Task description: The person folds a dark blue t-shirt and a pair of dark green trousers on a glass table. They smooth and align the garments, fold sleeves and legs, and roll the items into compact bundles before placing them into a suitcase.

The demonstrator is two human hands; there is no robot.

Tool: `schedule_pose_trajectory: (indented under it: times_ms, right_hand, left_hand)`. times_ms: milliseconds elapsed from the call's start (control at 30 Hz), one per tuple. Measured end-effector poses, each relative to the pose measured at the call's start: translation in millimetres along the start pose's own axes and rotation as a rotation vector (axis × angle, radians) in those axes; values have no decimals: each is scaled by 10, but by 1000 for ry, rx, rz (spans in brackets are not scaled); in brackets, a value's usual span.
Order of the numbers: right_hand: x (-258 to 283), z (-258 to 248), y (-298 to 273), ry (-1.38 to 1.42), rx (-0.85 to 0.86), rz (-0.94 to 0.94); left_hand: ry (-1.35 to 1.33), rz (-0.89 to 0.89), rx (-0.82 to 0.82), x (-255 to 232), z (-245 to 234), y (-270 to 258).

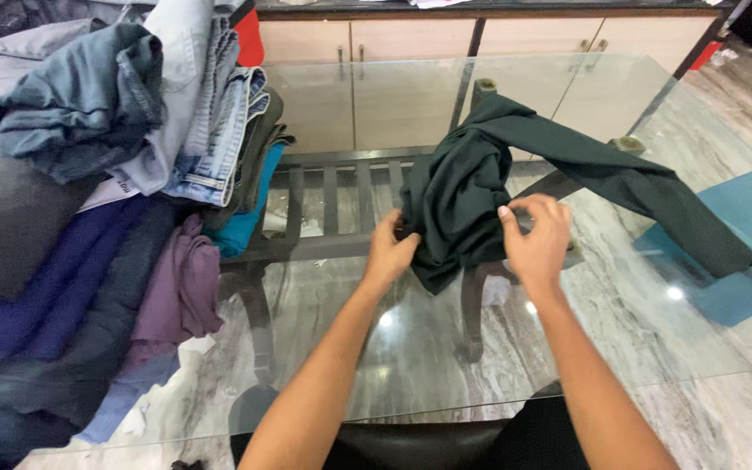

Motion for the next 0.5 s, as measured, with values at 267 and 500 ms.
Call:
schedule_pose_trajectory:
  times_ms: [267, 500]
  right_hand:
    - [-394, 441, -145, 669, 325, 543]
    - [240, -378, 355, 467, 55, 187]
  left_hand:
    - [107, -107, 284, 12, 202, -92]
    - [-24, -155, -83, -535, -15, -56]
Point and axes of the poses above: each hand's wrist, its own y-axis towards the middle knuckle, its own z-axis out of the palm, x = y × z, the point moved 6 cm from there along y, towards the middle knuckle, and after that the axes turned 4 degrees about -x, right-handed, at the moved point
